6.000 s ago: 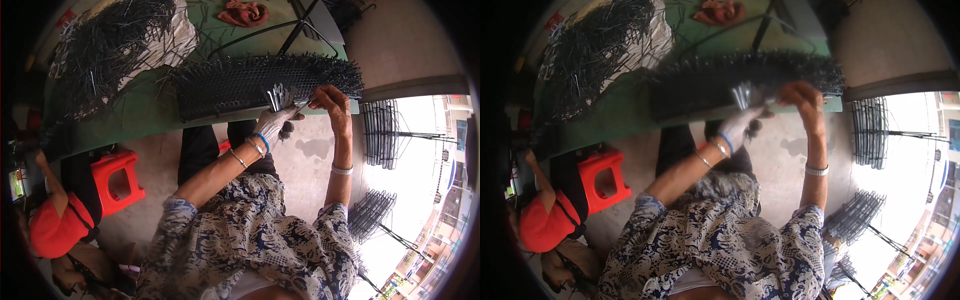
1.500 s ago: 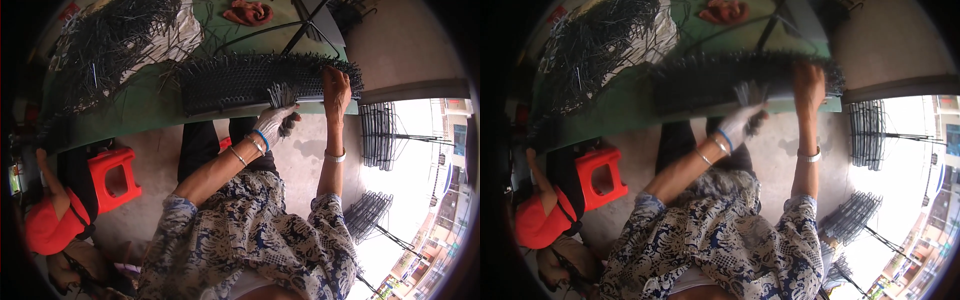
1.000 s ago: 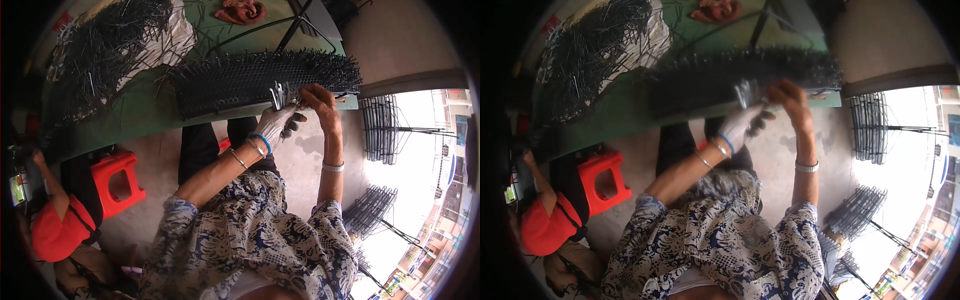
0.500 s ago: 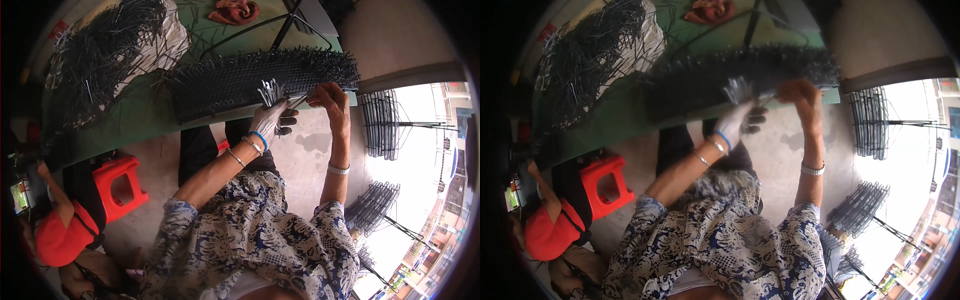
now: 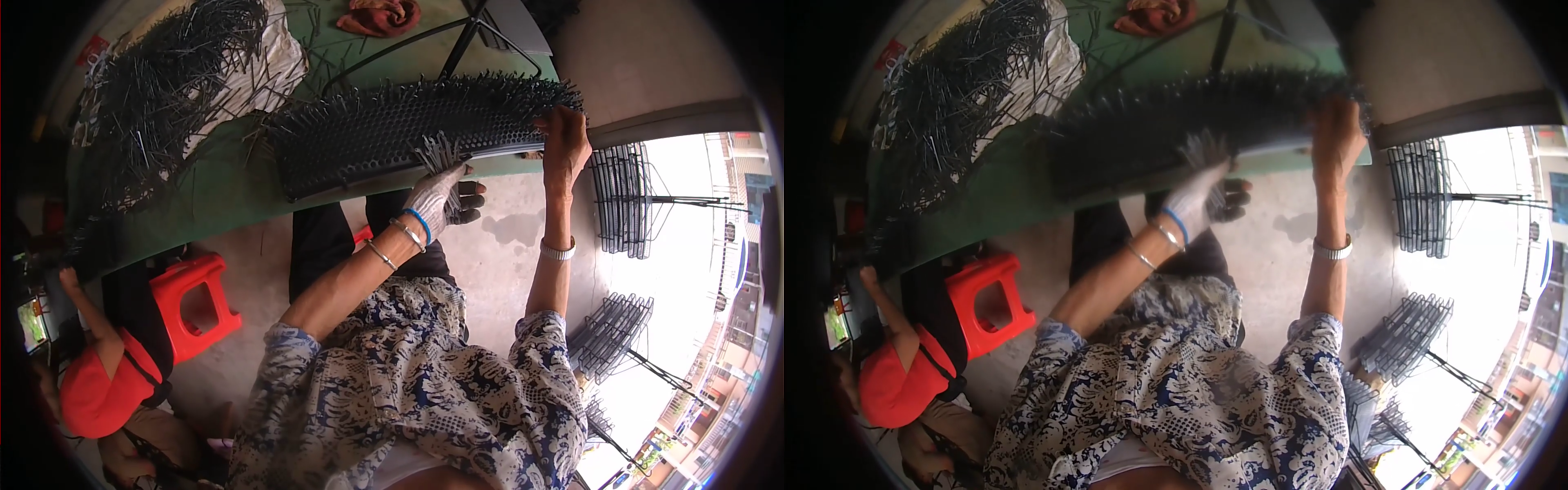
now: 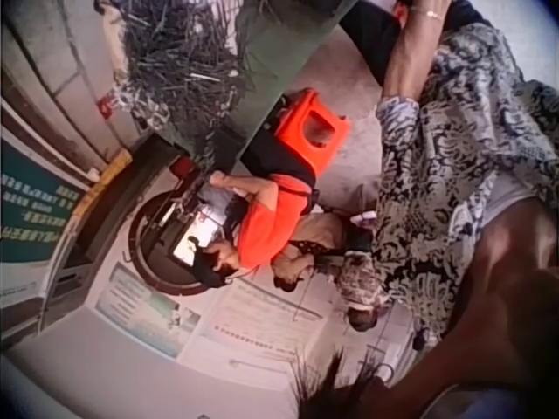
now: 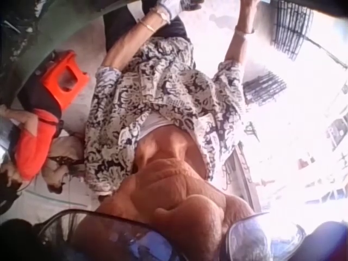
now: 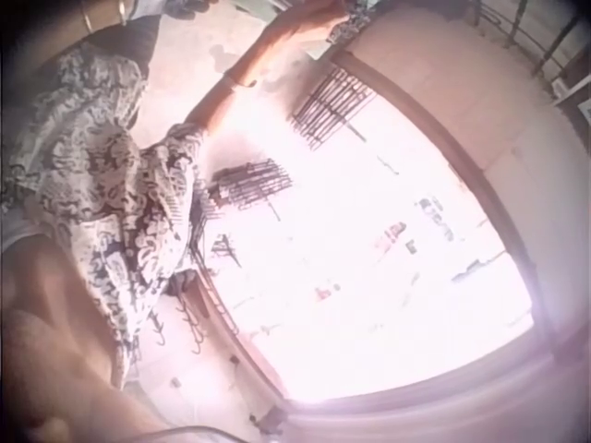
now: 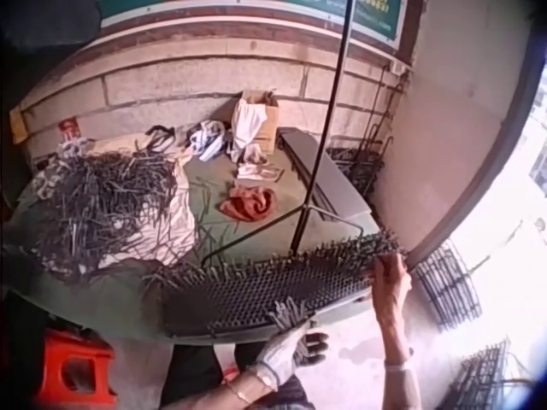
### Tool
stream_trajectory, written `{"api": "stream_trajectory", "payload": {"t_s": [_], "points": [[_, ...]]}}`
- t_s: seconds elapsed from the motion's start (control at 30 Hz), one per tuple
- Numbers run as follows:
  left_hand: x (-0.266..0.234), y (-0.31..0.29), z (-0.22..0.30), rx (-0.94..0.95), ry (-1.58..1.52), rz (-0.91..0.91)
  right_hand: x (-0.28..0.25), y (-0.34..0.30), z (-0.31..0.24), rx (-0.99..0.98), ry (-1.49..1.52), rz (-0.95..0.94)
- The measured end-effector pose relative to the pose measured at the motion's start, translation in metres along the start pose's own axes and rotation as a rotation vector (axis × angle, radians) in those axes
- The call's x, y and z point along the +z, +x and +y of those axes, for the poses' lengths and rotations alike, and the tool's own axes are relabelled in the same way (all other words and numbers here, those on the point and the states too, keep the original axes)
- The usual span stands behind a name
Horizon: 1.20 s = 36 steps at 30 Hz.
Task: Assembling metal spike bundles into a base grid frame.
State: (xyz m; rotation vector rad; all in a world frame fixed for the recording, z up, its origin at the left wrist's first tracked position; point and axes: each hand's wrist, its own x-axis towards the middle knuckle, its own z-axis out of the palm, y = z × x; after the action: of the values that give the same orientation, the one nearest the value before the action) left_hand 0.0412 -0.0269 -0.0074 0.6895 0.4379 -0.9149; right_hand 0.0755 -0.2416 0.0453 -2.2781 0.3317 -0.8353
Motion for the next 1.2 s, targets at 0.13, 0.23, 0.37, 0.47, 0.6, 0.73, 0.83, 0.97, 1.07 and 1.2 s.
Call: {"api": "stream_trajectory", "payload": {"t_s": [0.13, 0.23, 0.37, 0.47, 0.6, 0.73, 0.83, 0.97, 1.07, 1.2], "points": [[0.003, -0.002, 0.001, -0.011, 0.002, 0.013, 0.000, 0.001, 0.010, -0.060, -0.006, 0.015], [0.000, 0.000, 0.000, -0.015, -0.004, 0.013, 0.001, 0.002, 0.008, -0.035, -0.018, 0.008], [-0.001, 0.000, 0.001, -0.016, -0.001, 0.004, 0.000, 0.002, 0.010, -0.055, 0.015, 0.004], [-0.001, 0.000, 0.000, -0.014, -0.006, 0.012, 0.000, 0.002, 0.009, -0.040, 0.043, -0.016], [0.000, -0.001, 0.001, -0.017, 0.013, 0.029, -0.001, 0.004, 0.008, -0.055, 0.037, -0.068], [0.000, -0.002, 0.001, -0.019, 0.022, 0.028, -0.001, 0.005, 0.018, -0.115, -0.026, -0.118], [0.002, -0.003, 0.001, -0.025, 0.031, 0.038, 0.000, 0.005, 0.020, -0.116, -0.007, -0.139], [0.000, -0.002, 0.001, -0.033, 0.036, 0.051, -0.001, 0.005, 0.008, -0.088, -0.028, -0.153], [-0.002, 0.000, 0.000, -0.035, 0.018, 0.032, -0.001, 0.009, 0.009, -0.113, 0.038, -0.215], [-0.003, 0.001, 0.000, -0.030, 0.015, 0.016, 0.001, 0.009, 0.008, -0.129, 0.076, -0.205]]}}
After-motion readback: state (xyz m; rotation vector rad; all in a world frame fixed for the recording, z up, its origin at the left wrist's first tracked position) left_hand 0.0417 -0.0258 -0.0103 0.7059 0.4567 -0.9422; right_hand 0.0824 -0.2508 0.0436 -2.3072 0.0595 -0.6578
